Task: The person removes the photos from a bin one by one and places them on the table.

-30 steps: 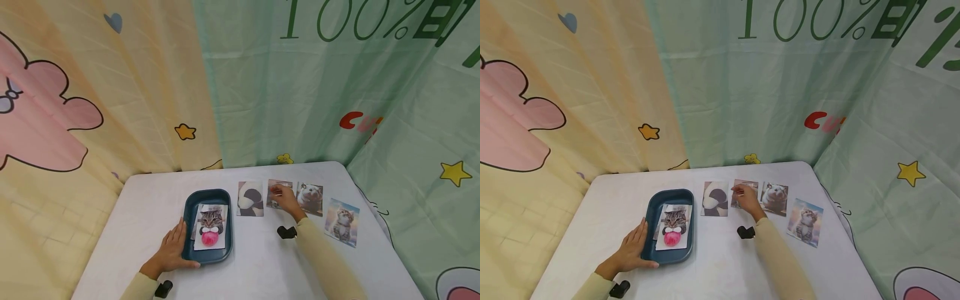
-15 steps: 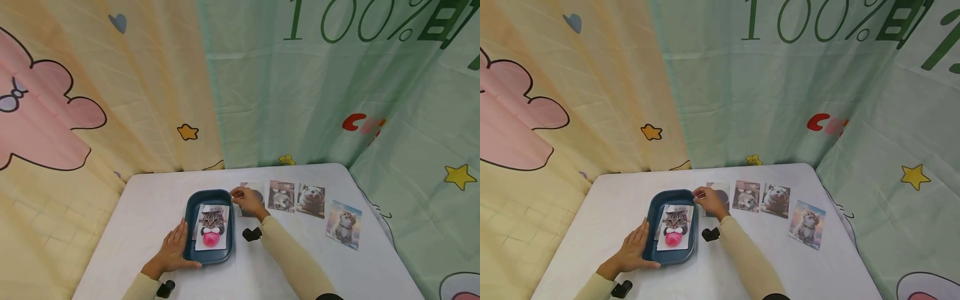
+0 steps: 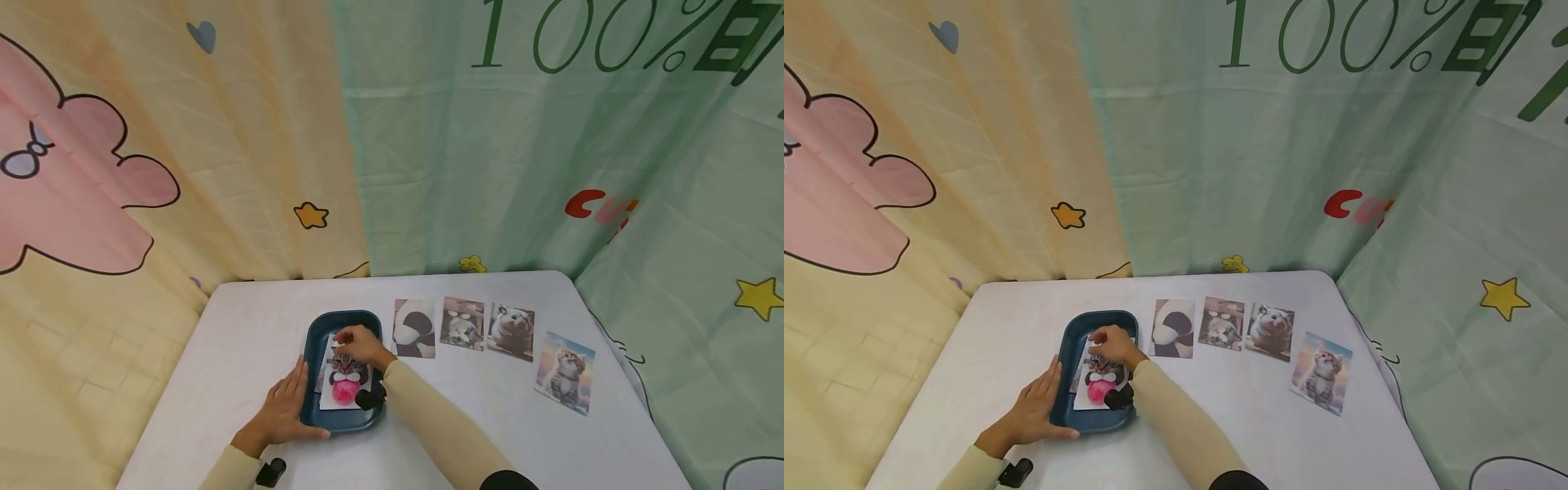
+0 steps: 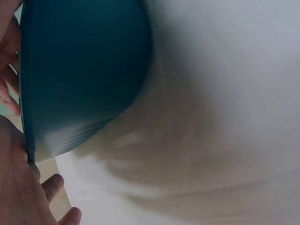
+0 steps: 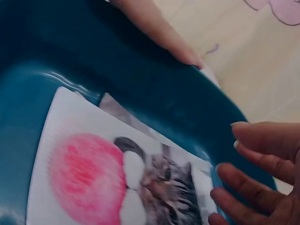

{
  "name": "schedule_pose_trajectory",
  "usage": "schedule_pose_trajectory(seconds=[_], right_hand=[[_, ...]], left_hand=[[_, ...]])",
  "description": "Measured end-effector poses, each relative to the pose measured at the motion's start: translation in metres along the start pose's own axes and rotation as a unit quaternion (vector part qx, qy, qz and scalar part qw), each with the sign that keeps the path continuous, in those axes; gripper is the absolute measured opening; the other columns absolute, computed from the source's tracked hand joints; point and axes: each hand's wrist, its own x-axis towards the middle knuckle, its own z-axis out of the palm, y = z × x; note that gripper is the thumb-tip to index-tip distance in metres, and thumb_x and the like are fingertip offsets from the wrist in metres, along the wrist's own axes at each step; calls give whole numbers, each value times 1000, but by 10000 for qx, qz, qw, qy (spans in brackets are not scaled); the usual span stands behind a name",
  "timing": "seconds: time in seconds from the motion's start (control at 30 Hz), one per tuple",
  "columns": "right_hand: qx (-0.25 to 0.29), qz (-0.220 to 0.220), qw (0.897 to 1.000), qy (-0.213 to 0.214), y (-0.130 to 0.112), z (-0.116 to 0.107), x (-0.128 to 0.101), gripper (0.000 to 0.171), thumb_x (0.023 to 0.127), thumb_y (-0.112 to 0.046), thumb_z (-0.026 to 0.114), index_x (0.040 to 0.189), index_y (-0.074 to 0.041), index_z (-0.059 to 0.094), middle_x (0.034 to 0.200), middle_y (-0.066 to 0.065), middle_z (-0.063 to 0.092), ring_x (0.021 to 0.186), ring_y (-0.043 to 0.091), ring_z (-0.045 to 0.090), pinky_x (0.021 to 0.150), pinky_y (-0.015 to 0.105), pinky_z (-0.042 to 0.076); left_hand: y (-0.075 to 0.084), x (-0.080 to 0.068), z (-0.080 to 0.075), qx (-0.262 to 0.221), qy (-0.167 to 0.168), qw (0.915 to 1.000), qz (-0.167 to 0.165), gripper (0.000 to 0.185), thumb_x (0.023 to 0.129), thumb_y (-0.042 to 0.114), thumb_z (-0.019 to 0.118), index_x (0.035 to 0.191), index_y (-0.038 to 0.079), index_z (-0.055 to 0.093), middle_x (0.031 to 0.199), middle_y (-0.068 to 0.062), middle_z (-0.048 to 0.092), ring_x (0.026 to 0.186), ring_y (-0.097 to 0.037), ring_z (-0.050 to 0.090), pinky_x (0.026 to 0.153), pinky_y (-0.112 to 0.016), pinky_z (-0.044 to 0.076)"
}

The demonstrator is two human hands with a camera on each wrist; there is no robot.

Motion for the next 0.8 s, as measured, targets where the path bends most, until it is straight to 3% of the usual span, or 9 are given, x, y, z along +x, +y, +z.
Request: schedule_pose_trajectory(seconds=[0.23, 0.33, 0.47, 0.6, 0.8], right_hand=[[-914, 428, 9948, 167, 12, 19, 8, 27, 86, -9, 69, 111, -2, 69, 105, 10, 68, 90, 19, 60, 83, 34, 52], [-1295, 452, 9903, 213, 14, 22, 8, 27, 85, -11, 69, 111, -3, 69, 103, 8, 69, 92, 21, 60, 89, 41, 47], [-1397, 446, 9891, 107, 13, 24, 6, 28, 83, -14, 72, 109, -4, 70, 98, 7, 69, 94, 23, 61, 94, 50, 40], [-1648, 432, 9853, 141, 14, 27, 5, 31, 81, -17, 74, 109, -6, 70, 101, 6, 67, 97, 24, 58, 92, 45, 43], [-2195, 411, 9744, 251, 15, 31, 1, 31, 81, -21, 74, 109, -9, 70, 106, 3, 67, 106, 25, 55, 91, 47, 35]], left_hand=[[2, 1, 2, -20, 18, 10000, -21, 141, 56, 78, 70, 151, -7, 7, 159, -23, 2, 143, -43, 15, 110, -64, 15], [2, 1, 1, 29, 59, 10000, 11, 141, 56, 78, 70, 150, -8, 8, 159, -24, 2, 142, -44, 17, 110, -64, 17], [1, 0, 0, 118, 168, 9997, 96, 140, 57, 77, 70, 149, -9, 11, 159, -25, 4, 141, -44, 19, 109, -64, 18], [0, 1, 0, 127, 151, 9998, 58, 139, 57, 77, 70, 150, -8, 11, 159, -25, 3, 142, -44, 18, 110, -63, 17], [1, 2, 3, 91, 108, 9999, -16, 140, 56, 77, 71, 150, -8, 10, 159, -24, 2, 142, -43, 17, 111, -63, 16]])
